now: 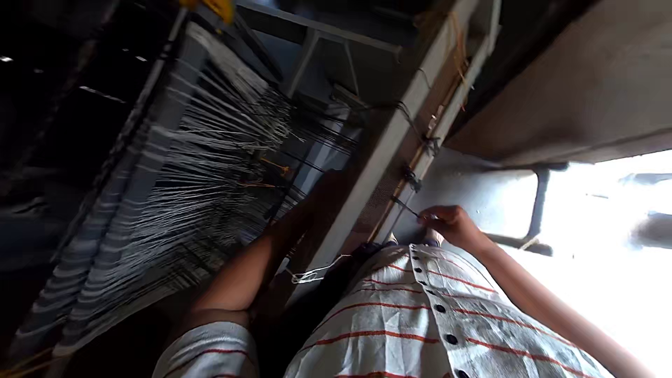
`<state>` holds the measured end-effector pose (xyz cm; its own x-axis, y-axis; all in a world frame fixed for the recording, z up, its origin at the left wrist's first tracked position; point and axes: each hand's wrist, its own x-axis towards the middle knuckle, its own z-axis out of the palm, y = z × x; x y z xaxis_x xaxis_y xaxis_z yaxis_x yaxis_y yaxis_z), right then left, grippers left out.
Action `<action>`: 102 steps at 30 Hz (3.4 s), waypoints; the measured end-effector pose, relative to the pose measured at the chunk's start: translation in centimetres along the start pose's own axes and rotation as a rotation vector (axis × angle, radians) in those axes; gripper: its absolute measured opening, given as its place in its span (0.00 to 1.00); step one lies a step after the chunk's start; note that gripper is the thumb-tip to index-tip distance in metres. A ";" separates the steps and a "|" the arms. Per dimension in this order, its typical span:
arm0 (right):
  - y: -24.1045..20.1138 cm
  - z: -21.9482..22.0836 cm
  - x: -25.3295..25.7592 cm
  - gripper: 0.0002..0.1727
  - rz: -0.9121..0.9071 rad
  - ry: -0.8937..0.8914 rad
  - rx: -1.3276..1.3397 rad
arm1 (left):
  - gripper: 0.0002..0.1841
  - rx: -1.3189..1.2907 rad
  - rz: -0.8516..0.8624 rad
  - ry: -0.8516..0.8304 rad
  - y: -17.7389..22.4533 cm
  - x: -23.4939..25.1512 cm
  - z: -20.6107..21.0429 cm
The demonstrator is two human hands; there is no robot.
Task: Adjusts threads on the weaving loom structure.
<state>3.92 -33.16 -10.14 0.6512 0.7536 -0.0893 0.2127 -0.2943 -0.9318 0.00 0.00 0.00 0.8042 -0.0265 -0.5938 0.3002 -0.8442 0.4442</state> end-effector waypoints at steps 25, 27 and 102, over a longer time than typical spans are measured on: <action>-2.7 -0.2 -0.5 0.11 0.113 0.032 -0.096 | 0.22 0.242 0.249 0.597 -12.3 2.2 -6.2; -2.6 -0.2 -0.6 0.11 0.119 0.039 -0.085 | 0.18 0.190 0.212 0.714 -12.9 2.0 -5.9; -2.6 -0.5 -0.4 0.11 0.049 0.040 -0.039 | 0.19 -0.269 -0.757 0.757 -17.4 1.8 -10.4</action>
<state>3.48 -32.95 -7.55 0.6899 0.7139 -0.1198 0.2074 -0.3536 -0.9121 1.54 20.26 -1.82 0.4440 0.8603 -0.2504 0.8756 -0.3572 0.3252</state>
